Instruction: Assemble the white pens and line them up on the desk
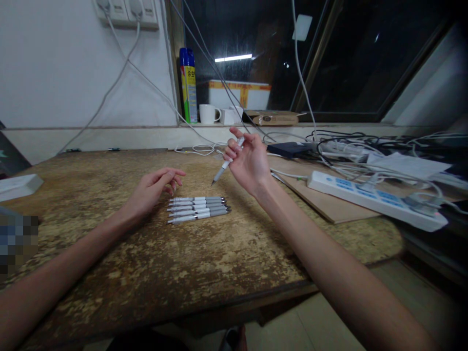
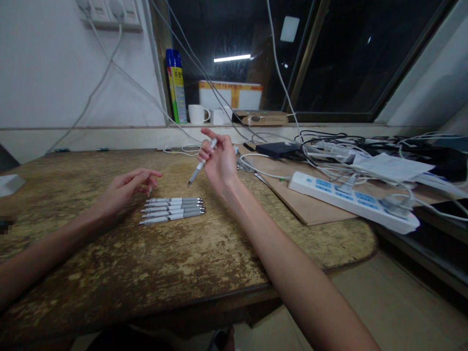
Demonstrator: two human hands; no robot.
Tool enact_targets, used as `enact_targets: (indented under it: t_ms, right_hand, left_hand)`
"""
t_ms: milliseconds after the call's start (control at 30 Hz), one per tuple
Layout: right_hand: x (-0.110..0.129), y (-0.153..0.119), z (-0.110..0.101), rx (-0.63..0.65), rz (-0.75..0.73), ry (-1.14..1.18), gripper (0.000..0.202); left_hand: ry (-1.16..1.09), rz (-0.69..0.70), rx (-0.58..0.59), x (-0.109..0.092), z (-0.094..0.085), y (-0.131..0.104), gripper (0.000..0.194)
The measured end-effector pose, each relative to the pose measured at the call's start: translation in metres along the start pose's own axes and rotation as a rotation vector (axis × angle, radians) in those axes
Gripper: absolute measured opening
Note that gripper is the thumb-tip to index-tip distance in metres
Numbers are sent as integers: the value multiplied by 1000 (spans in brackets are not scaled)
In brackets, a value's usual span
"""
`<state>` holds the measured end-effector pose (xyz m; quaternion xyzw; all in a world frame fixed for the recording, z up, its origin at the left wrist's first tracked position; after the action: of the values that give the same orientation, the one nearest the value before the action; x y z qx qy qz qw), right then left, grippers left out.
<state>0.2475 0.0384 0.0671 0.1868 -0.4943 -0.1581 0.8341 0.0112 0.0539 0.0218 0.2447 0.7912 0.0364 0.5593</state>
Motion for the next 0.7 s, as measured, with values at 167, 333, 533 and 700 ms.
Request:
enact_targets:
  t_ms: [167,333,533,700]
  right_hand:
    - [1,-2,1,-43,10,80,33]
    - [0,-4,4,-51,43,108,30]
    - [-1,-4,4,-38,45,137,30]
    - [1,-4,5,-42,37,57,34]
  left_hand:
    - [0,-5,-2,0,0,-1,38]
    - [6,-4,2,-1,1,-1,39]
    - [2,-1,20,-1,2,0,39]
    - [11,9,16,0,1,0,38]
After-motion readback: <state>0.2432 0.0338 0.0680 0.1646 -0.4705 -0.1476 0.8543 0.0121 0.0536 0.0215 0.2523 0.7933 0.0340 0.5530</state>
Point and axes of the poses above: each hand's wrist, its own y-axis towards the middle knuckle, its own z-axis out of the palm, x = y × z, the point moved 7 cm from there along y, towards the middle knuckle, and after that the axes turned 1 degree about -z, right-handed, at the moved point
